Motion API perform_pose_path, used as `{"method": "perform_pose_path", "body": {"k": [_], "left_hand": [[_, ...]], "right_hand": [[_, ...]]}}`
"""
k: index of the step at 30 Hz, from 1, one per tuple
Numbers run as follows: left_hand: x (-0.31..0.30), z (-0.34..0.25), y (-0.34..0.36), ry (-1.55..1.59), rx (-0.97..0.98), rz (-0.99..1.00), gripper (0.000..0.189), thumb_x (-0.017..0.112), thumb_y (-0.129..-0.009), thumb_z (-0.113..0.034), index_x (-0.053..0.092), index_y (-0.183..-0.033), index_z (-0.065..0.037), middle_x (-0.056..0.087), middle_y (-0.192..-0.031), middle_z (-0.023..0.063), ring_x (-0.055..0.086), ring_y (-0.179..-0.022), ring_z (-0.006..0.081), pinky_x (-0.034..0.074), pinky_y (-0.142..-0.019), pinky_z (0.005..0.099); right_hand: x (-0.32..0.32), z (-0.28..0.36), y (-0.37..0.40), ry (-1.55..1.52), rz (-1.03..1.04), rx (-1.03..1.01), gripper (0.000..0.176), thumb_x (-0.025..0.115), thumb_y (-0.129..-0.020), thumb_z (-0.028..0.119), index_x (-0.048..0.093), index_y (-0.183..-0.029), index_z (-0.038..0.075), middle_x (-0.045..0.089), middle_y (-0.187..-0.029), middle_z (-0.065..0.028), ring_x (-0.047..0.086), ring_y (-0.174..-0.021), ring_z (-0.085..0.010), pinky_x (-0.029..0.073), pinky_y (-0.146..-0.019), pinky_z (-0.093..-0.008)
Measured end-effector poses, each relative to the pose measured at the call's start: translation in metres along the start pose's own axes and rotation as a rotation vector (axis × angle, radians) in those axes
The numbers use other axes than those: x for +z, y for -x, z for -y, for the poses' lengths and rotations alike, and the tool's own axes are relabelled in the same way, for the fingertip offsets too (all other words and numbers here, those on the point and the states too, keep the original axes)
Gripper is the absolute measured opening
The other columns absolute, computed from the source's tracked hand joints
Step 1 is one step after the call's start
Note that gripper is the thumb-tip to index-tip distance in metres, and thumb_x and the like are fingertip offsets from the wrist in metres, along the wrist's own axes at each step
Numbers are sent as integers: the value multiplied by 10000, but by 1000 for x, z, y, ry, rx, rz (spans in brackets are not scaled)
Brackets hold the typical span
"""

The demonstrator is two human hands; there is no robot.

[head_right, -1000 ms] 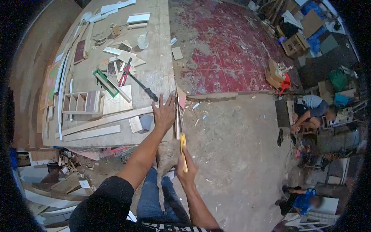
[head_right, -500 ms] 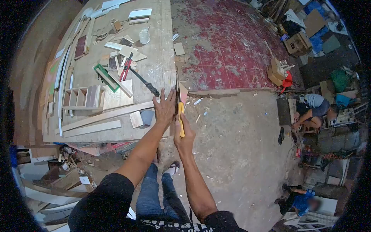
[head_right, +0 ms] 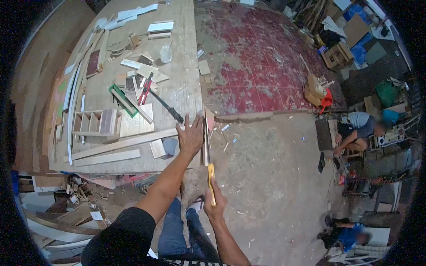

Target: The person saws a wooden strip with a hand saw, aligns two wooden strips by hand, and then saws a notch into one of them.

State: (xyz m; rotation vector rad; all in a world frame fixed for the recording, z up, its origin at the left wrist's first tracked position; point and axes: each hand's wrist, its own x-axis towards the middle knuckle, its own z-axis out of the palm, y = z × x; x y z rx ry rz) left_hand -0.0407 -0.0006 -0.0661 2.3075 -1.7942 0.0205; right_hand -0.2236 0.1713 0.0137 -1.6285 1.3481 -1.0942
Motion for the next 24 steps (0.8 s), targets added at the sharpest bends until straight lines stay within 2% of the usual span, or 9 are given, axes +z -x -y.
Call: {"method": "perform_pose_path", "body": {"k": [2, 4, 6, 10, 13, 16, 21, 23, 24], "left_hand": [[-8, -2, 2, 0, 10, 28, 552, 430, -1021, -279, 394, -1557, -153, 359, -1641, -30, 273, -1520, 332, 240, -1086, 691], [-10, 0, 4, -28, 21, 12, 574, 454, -997, -269, 405, -1558, -157, 353, -1645, -17, 251, -1525, 342, 239, -1090, 685], [-18, 3, 1, -97, 43, 26, 611, 497, -968, -243, 392, -1563, -153, 348, -1645, -16, 257, -1523, 339, 251, -1086, 681], [-14, 1, 1, -51, 41, -40, 628, 531, -940, -213, 402, -1550, -133, 375, -1622, -6, 284, -1508, 330, 256, -1089, 668], [3, 5, 6, 9, 123, -22, 667, 574, -900, -213, 410, -1537, -104, 392, -1606, 38, 299, -1500, 294, 214, -1135, 606], [-15, 3, 6, 100, 127, 70, 688, 589, -884, -210, 407, -1536, -88, 382, -1610, 46, 297, -1500, 284, 211, -1150, 569], [-16, 0, 5, -30, 110, 71, 686, 556, -900, -184, 379, -1556, -90, 350, -1631, 18, 281, -1509, 282, 243, -1145, 561], [-11, -2, 7, -23, 102, 73, 669, 536, -912, -186, 380, -1555, -89, 356, -1628, 20, 285, -1507, 286, 239, -1148, 566], [-11, -1, 4, -19, 96, 63, 652, 516, -925, -188, 382, -1554, -88, 362, -1625, 21, 290, -1505, 291, 236, -1150, 570]], "right_hand": [[1, -2, -11, -65, 17, 68, 354, 614, -981, 78, 626, -1314, -42, 686, -1232, -273, 694, -1136, -282, 529, -947, -350], [26, 5, -83, 37, 17, -87, 355, 601, -983, 81, 625, -1314, -47, 681, -1251, -267, 678, -1176, -290, 521, -977, -357], [44, -2, -106, -34, -1, -102, 353, 590, -998, 99, 625, -1316, -50, 681, -1265, -247, 666, -1190, -282, 505, -998, -355], [49, -7, -105, -92, -10, -81, 345, 583, -1012, 119, 633, -1303, -59, 676, -1289, -227, 652, -1206, -271, 481, -1030, -349], [48, -5, -107, -92, 2, -88, 348, 585, -1010, 115, 626, -1309, -58, 678, -1285, -229, 657, -1200, -271, 487, -1024, -353], [47, -6, -103, -93, 22, -74, 354, 587, -1009, 112, 618, -1317, -59, 678, -1282, -231, 657, -1199, -271, 487, -1024, -354], [48, -14, -99, -104, 28, -89, 357, 582, -1010, 107, 613, -1329, -51, 675, -1285, -236, 650, -1210, -274, 484, -1026, -355], [46, -16, -94, -60, -36, -163, 359, 579, -1015, 115, 615, -1341, -29, 705, -1218, -204, 702, -1048, -228, 537, -911, -332], [41, -17, -81, -67, -40, -163, 359, 579, -1015, 115, 615, -1341, -29, 705, -1218, -204, 702, -1048, -228, 537, -911, -332]]}}
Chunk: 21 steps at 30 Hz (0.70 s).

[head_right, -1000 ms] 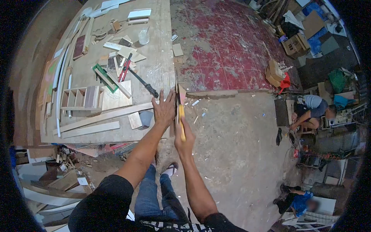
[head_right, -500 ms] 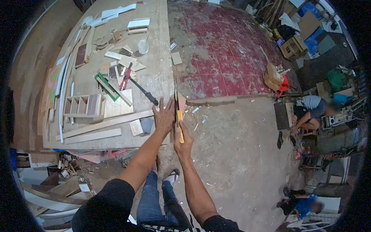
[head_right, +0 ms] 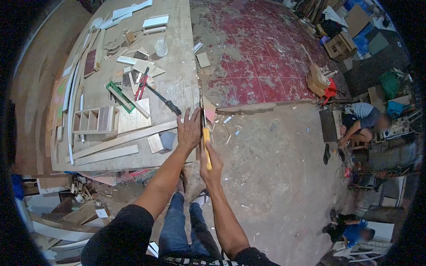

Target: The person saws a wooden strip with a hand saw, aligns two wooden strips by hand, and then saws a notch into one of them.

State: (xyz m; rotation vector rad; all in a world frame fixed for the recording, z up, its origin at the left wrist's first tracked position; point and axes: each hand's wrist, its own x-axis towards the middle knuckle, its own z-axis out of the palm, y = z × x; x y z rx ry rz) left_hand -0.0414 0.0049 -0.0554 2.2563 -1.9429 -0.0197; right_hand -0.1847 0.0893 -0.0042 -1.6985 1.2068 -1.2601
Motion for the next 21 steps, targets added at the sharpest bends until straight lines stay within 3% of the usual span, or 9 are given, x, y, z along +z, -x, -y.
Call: {"method": "perform_pose_path", "body": {"k": [3, 5, 9, 11, 13, 15, 20, 21], "left_hand": [[15, 3, 0, 69, 13, -55, 640, 511, -937, -231, 389, -1548, -85, 388, -1608, 43, 321, -1487, 311, 225, -1153, 575], [13, 1, 3, 97, 18, -110, 655, 539, -934, -271, 393, -1543, -78, 403, -1598, 58, 339, -1476, 326, 230, -1145, 581], [6, 1, 4, 36, 9, -26, 624, 490, -945, -224, 391, -1547, -94, 388, -1608, 40, 314, -1493, 294, 207, -1168, 571], [8, 2, 0, 69, 9, -42, 633, 492, -940, -222, 388, -1549, -83, 380, -1613, 44, 314, -1492, 292, 212, -1166, 573], [10, 3, -1, 75, 15, -42, 630, 490, -940, -217, 392, -1547, -80, 376, -1616, 44, 311, -1494, 288, 213, -1166, 575], [13, 4, 0, 68, 18, -65, 620, 481, -951, -213, 390, -1552, -92, 401, -1604, 54, 351, -1476, 296, 234, -1141, 557], [10, 4, 4, 32, 23, -21, 624, 475, -947, -204, 393, -1553, -83, 370, -1620, 43, 302, -1498, 291, 225, -1158, 581], [10, 5, 0, 20, 32, -24, 628, 474, -946, -202, 387, -1557, -85, 369, -1621, 42, 301, -1498, 292, 224, -1158, 583]], "right_hand": [[-29, 1, 55, 29, 40, 127, 376, 609, -978, 72, 609, -1332, -56, 691, -1245, -253, 696, -1142, -297, 531, -950, -346], [-34, 4, 64, 72, 43, 90, 381, 578, -1024, 149, 608, -1373, 1, 722, -1094, -132, 644, -756, -112, 536, -682, -279], [1, 2, -10, 29, 58, 130, 386, 585, -1019, 155, 608, -1371, -2, 730, -1029, -128, 652, -734, -119, 527, -663, -263], [0, 18, -3, 33, 56, 154, 394, 585, -975, 68, 606, -1350, -47, 695, -1235, -252, 694, -1150, -318, 525, -983, -372], [-23, 11, 60, 91, 40, 100, 395, 579, -978, 73, 604, -1354, -48, 698, -1225, -253, 701, -1132, -317, 526, -975, -362], [-33, 7, 70, 51, 62, 140, 397, 587, -975, 68, 603, -1354, -48, 692, -1238, -256, 695, -1145, -317, 523, -981, -362], [3, 21, -14, -30, 74, 266, 382, 586, -975, 59, 612, -1337, -57, 676, -1266, -266, 688, -1160, -307, 516, -994, -361], [-2, 15, 2, 24, 64, 143, 368, 582, -988, 70, 615, -1335, -49, 685, -1249, -262, 699, -1133, -306, 523, -973, -353]]}}
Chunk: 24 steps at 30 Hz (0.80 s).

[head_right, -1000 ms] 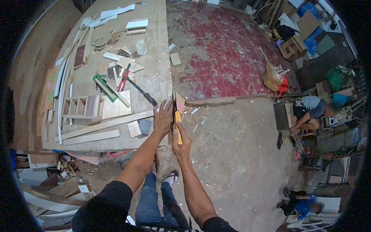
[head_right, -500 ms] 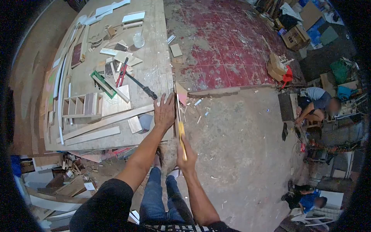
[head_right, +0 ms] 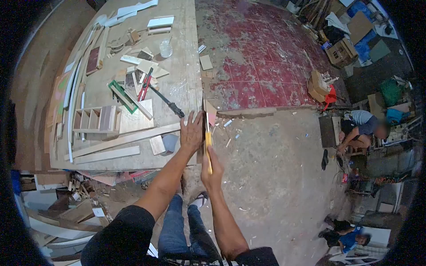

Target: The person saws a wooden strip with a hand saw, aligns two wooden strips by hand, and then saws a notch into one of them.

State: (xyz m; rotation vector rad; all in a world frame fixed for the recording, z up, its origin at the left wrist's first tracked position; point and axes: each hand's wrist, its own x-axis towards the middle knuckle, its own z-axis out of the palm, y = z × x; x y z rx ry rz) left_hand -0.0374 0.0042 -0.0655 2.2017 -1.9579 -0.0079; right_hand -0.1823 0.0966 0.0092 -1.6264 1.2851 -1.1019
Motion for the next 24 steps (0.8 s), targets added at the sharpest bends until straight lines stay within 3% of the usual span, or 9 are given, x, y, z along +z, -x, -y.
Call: {"method": "perform_pose_path", "body": {"k": [3, 6, 9, 13, 15, 18, 19, 21, 24], "left_hand": [[-5, -3, -1, 44, -35, 16, 635, 481, -941, -198, 384, -1559, -89, 360, -1627, 38, 297, -1502, 289, 222, -1160, 581], [2, -3, 2, 42, -20, 3, 638, 484, -941, -205, 380, -1561, -94, 373, -1621, 37, 301, -1500, 286, 223, -1158, 577], [-2, -5, 4, 36, -28, -5, 637, 487, -941, -207, 382, -1560, -99, 377, -1620, 34, 305, -1499, 284, 222, -1158, 576], [4, -3, -1, 50, -38, -33, 644, 501, -932, -198, 386, -1559, -106, 359, -1630, 26, 312, -1496, 282, 221, -1161, 567], [7, -5, 4, 53, -48, -13, 650, 510, -923, -199, 391, -1555, -99, 367, -1624, 24, 320, -1490, 281, 221, -1163, 562], [2, -2, 1, -6, -15, -42, 640, 513, -917, -193, 411, -1539, -83, 392, -1608, 35, 328, -1482, 280, 226, -1163, 554], [3, -4, 5, -3, -22, -33, 640, 513, -917, -193, 411, -1539, -83, 392, -1608, 35, 328, -1482, 280, 226, -1163, 554], [0, -1, 2, 14, -4, -63, 639, 513, -914, -183, 412, -1538, -83, 391, -1607, 37, 327, -1482, 280, 222, -1166, 554], [0, -1, -1, 26, -11, -74, 626, 507, -916, -180, 424, -1529, -81, 396, -1604, 36, 328, -1482, 282, 233, -1155, 558]], "right_hand": [[-38, -24, 92, -2, 26, 92, 365, 587, -991, 66, 613, -1338, -44, 685, -1248, -263, 709, -1103, -311, 531, -941, -352], [-34, -5, 60, 83, 8, -9, 363, 583, -992, 66, 613, -1333, -54, 690, -1231, -267, 712, -1098, -323, 531, -944, -358], [-3, 12, -25, 18, 26, 21, 375, 603, -970, 51, 617, -1326, -64, 680, -1250, -275, 699, -1140, -330, 526, -975, -372], [-28, -10, 69, 54, 8, 57, 380, 610, -961, 40, 619, -1328, -59, 682, -1239, -280, 702, -1134, -339, 531, -965, -374], [-43, -27, 107, 104, -8, -21, 381, 579, -1015, 175, 626, -1342, -14, 672, -818, -71, 598, -623, -123, 490, -588, -283], [-13, -19, 19, 180, -65, -216, 372, 559, -1028, 152, 616, -1359, -8, 637, -745, -43, 556, -582, -97, 443, -537, -261], [-13, -18, 18, 182, -56, -209, 372, 559, -1028, 152, 616, -1359, -8, 637, -745, -43, 556, -582, -97, 443, -537, -261], [-7, -9, 16, -2, -13, 30, 359, 595, -984, 41, 620, -1331, -48, 678, -1243, -284, 696, -1140, -334, 534, -940, -357], [-45, -17, 105, 22, 16, 67, 369, 593, -979, 55, 622, -1334, -43, 691, -1223, -272, 718, -1087, -327, 548, -906, -359]]}}
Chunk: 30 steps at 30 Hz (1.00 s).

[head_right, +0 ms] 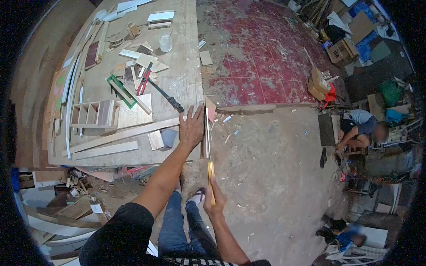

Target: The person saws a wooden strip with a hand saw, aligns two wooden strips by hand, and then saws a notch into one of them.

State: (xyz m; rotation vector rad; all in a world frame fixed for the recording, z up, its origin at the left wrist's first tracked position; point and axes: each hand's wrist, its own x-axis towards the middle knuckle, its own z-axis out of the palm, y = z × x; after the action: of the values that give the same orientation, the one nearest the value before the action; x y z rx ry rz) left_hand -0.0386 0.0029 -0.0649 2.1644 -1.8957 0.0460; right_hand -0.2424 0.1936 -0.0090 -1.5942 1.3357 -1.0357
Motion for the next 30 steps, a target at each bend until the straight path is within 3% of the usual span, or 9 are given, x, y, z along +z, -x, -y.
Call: {"method": "perform_pose_path", "body": {"k": [2, 7, 10, 12, 16, 20, 24, 29, 30], "left_hand": [[3, -3, 9, 15, -4, 21, 619, 504, -919, -180, 429, -1526, -81, 397, -1603, 35, 329, -1482, 282, 240, -1149, 559], [1, -1, 3, -22, 0, -5, 627, 492, -933, -194, 400, -1545, -94, 394, -1605, 20, 331, -1481, 269, 242, -1145, 563], [-1, -1, -3, -41, -12, 22, 622, 489, -940, -203, 401, -1548, -108, 402, -1598, 9, 340, -1474, 267, 251, -1141, 561], [2, -2, 2, -47, -19, 27, 618, 488, -942, -207, 405, -1547, -113, 405, -1595, 7, 343, -1472, 266, 253, -1139, 559], [0, -3, 1, -17, -18, 11, 635, 507, -932, -195, 396, -1550, -102, 405, -1594, 15, 333, -1476, 260, 242, -1145, 556], [-3, -1, 3, -17, -2, 21, 651, 526, -920, -174, 391, -1550, -89, 400, -1595, 26, 328, -1481, 255, 253, -1140, 551], [4, 3, 1, -35, -3, 32, 673, 552, -915, -198, 379, -1556, -89, 382, -1612, 27, 328, -1485, 251, 267, -1130, 547], [-15, -2, -5, -10, -29, 69, 703, 556, -953, -323, 333, -1581, -98, 365, -1627, 42, 331, -1495, 285, 274, -1133, 580], [-13, 1, -9, -20, -22, 55, 703, 556, -953, -323, 333, -1581, -98, 365, -1627, 42, 331, -1495, 285, 274, -1133, 580]], "right_hand": [[-8, -3, 6, 34, -12, -42, 378, 594, -971, 66, 626, -1333, -37, 709, -1193, -257, 740, -1016, -304, 559, -864, -348], [30, 20, -104, -99, 10, 66, 382, 606, -974, 63, 621, -1343, -34, 706, -1186, -266, 729, -1047, -284, 551, -871, -333], [10, 12, -29, 39, -12, -53, 400, 617, -969, 52, 606, -1361, -29, 711, -1154, -269, 738, -990, -270, 557, -835, -327], [-7, 44, 4, 42, -8, -38, 416, 598, -989, 87, 582, -1388, -31, 659, -839, -71, 564, -601, -88, 469, -555, -252], [-25, 60, -1, 164, -38, -187, 460, 645, -947, 85, 573, -1378, -58, 721, -980, -161, 682, -744, -158, 536, -672, -286], [-30, 71, -6, 223, 21, -131, 459, 657, -934, 66, 575, -1368, -61, 718, -1071, -230, 708, -810, -195, 552, -738, -300], [-6, 71, -30, 163, -15, -86, 450, 657, -932, 50, 580, -1362, -59, 722, -1070, -223, 712, -814, -196, 553, -745, -301], [2, 70, -44, 201, -76, -288, 409, 653, -943, 48, 598, -1335, -57, 733, -1029, -180, 678, -702, -139, 550, -664, -287], [-3, 63, -41, 151, -70, -229, 390, 643, -966, 70, 603, -1335, -49, 724, -899, -124, 631, -622, -103, 524, -585, -266]]}}
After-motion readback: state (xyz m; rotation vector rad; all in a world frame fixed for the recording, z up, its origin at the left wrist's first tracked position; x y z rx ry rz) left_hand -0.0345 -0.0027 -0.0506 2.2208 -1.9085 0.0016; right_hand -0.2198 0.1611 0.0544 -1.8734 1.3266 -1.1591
